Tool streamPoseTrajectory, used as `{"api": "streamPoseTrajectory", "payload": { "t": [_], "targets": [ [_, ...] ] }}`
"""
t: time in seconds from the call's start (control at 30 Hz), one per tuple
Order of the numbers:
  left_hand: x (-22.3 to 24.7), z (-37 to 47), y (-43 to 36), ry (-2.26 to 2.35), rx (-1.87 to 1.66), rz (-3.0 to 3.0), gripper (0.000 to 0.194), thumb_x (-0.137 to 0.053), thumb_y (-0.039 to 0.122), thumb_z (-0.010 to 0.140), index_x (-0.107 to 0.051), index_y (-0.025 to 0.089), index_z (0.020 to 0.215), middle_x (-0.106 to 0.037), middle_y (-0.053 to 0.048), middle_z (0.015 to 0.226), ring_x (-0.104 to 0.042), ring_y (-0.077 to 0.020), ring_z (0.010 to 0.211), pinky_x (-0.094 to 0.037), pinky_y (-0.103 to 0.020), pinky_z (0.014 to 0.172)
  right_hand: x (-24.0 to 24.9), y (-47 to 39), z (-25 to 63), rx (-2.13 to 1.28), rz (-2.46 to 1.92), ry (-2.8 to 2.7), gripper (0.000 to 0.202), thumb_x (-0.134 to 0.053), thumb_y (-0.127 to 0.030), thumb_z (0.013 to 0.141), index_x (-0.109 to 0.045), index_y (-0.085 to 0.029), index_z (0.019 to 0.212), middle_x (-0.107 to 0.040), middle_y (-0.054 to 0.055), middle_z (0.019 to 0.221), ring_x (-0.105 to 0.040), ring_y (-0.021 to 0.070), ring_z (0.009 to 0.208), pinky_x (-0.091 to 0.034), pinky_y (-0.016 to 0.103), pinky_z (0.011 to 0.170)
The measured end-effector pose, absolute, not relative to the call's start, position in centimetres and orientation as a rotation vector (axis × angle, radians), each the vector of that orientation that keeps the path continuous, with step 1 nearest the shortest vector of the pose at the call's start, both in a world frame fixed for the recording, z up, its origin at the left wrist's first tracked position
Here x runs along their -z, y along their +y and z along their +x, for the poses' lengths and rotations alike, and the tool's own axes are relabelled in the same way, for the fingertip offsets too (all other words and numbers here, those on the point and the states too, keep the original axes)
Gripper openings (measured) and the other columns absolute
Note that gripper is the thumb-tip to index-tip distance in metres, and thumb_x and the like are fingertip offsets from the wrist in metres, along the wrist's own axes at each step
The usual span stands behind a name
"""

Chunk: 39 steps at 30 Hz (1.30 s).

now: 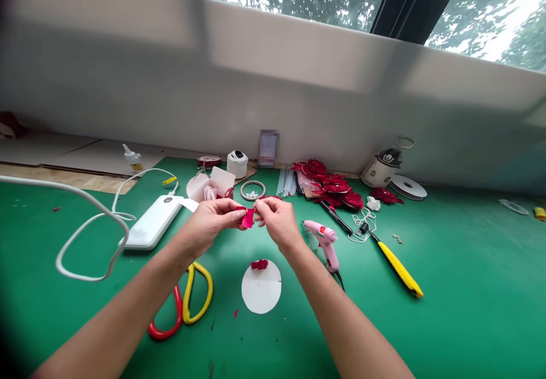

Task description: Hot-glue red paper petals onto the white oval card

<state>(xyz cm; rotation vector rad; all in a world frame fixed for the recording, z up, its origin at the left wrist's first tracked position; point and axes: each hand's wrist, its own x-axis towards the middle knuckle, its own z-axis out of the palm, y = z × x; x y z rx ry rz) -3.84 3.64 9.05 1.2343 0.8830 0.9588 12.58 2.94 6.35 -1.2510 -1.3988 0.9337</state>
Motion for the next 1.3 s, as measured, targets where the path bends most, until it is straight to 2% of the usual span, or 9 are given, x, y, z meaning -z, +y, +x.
{"api": "streamPoseTrajectory", "payload": {
  "t": [0.2, 0.33, 0.5, 0.6, 0.67, 0.8, 1.0, 1.17, 1.3],
  "targets": [
    [-7.0, -2.1, 2.8, 0.787, -0.825, 1.176, 0.019, -0.076, 0.026, 0.075, -0.066, 0.01, 0.077, -0.069, -0.004, 0.072, -0.067, -0.0149, 0.068, -0.057, -0.031, 0.075, -5.1, -1.5, 14.2, -0.965, -1.246, -1.267, 0.02, -0.071, -0.035, 0.075, -0.066, -0.016, 0.072, -0.061, 0.0, 0.064, -0.052, 0.0111, 0.056, -0.044, 0.024, 0.052],
    [-6.1, -1.5, 2.2, 0.82, -0.789, 1.047, 0.015, -0.07, 0.022, 0.08, -0.059, 0.011, 0.081, -0.07, -0.006, 0.075, -0.07, -0.0185, 0.069, -0.058, -0.031, 0.068, -3.9, -1.6, 14.5, -0.884, -1.259, -1.204, 0.019, -0.066, -0.035, 0.079, -0.062, -0.017, 0.073, -0.058, -0.002, 0.058, -0.05, 0.011, 0.05, -0.043, 0.025, 0.048],
    [-4.8, -0.3, 1.8, 0.883, -0.85, 0.963, 0.022, -0.056, 0.013, 0.083, -0.058, 0.012, 0.105, -0.07, -0.007, 0.08, -0.071, -0.019, 0.071, -0.058, -0.03, 0.066, -2.7, -1.6, 14.4, -0.575, -1.329, -1.214, 0.015, -0.06, -0.029, 0.086, -0.057, -0.018, 0.075, -0.058, 0.0, 0.062, -0.053, 0.0134, 0.053, -0.045, 0.027, 0.052],
    [-4.0, 0.2, 1.7, 0.933, -0.885, 0.964, 0.012, -0.05, 0.008, 0.076, -0.06, 0.01, 0.083, -0.065, -0.006, 0.077, -0.066, -0.0144, 0.066, -0.052, -0.023, 0.057, -2.1, -1.8, 14.3, -0.325, -1.353, -1.302, 0.015, -0.057, -0.021, 0.087, -0.056, -0.019, 0.072, -0.055, 0.001, 0.066, -0.05, 0.015, 0.059, -0.044, 0.031, 0.059],
    [-3.7, 0.1, 1.6, 0.939, -0.818, 0.949, 0.011, -0.047, 0.008, 0.071, -0.058, 0.011, 0.071, -0.059, -0.003, 0.068, -0.057, -0.0088, 0.055, -0.04, -0.017, 0.044, -1.8, -1.9, 14.2, -0.209, -1.323, -1.402, 0.014, -0.054, -0.016, 0.089, -0.058, -0.019, 0.075, -0.057, 0.003, 0.072, -0.051, 0.0166, 0.066, -0.045, 0.033, 0.066],
    [-3.7, -0.4, 1.6, 0.917, -0.706, 0.884, 0.01, -0.049, 0.017, 0.072, -0.058, 0.012, 0.071, -0.043, 0.003, 0.057, -0.036, -0.0043, 0.044, -0.016, -0.017, 0.038, -1.4, -2.2, 13.8, -0.115, -1.222, -1.628, 0.015, -0.05, -0.01, 0.093, -0.061, -0.019, 0.086, -0.064, 0.007, 0.087, -0.058, 0.018, 0.082, -0.049, 0.033, 0.076],
    [-3.9, -0.3, 0.9, 0.974, -0.766, 0.867, 0.035, -0.063, 0.041, 0.076, -0.039, 0.018, 0.063, -0.024, 0.008, 0.056, -0.02, -0.0049, 0.048, -0.01, -0.021, 0.044, -1.2, -2.8, 12.8, 0.003, -1.231, -1.777, 0.019, -0.051, -0.005, 0.092, -0.063, -0.018, 0.086, -0.066, 0.009, 0.089, -0.053, 0.0208, 0.081, -0.048, 0.036, 0.073],
    [-3.7, 0.3, 0.0, 0.985, -0.804, 1.013, 0.042, -0.068, 0.05, 0.073, -0.043, 0.017, 0.062, -0.018, 0.009, 0.055, -0.013, -0.0054, 0.051, -0.009, -0.023, 0.047, -1.0, -3.0, 12.3, 0.115, -1.299, -1.754, 0.02, -0.05, -0.005, 0.091, -0.063, -0.017, 0.08, -0.062, 0.011, 0.089, -0.049, 0.0238, 0.085, -0.046, 0.04, 0.075],
    [-3.7, 0.3, -0.2, 0.956, -0.779, 0.938, 0.039, -0.068, 0.047, 0.071, -0.044, 0.018, 0.063, -0.018, 0.009, 0.056, -0.013, -0.006, 0.051, -0.009, -0.023, 0.046, -0.8, -3.1, 12.2, 0.159, -1.34, -1.749, 0.021, -0.049, -0.007, 0.091, -0.063, -0.016, 0.079, -0.06, 0.011, 0.087, -0.049, 0.0236, 0.085, -0.046, 0.039, 0.075]
  ]
}}
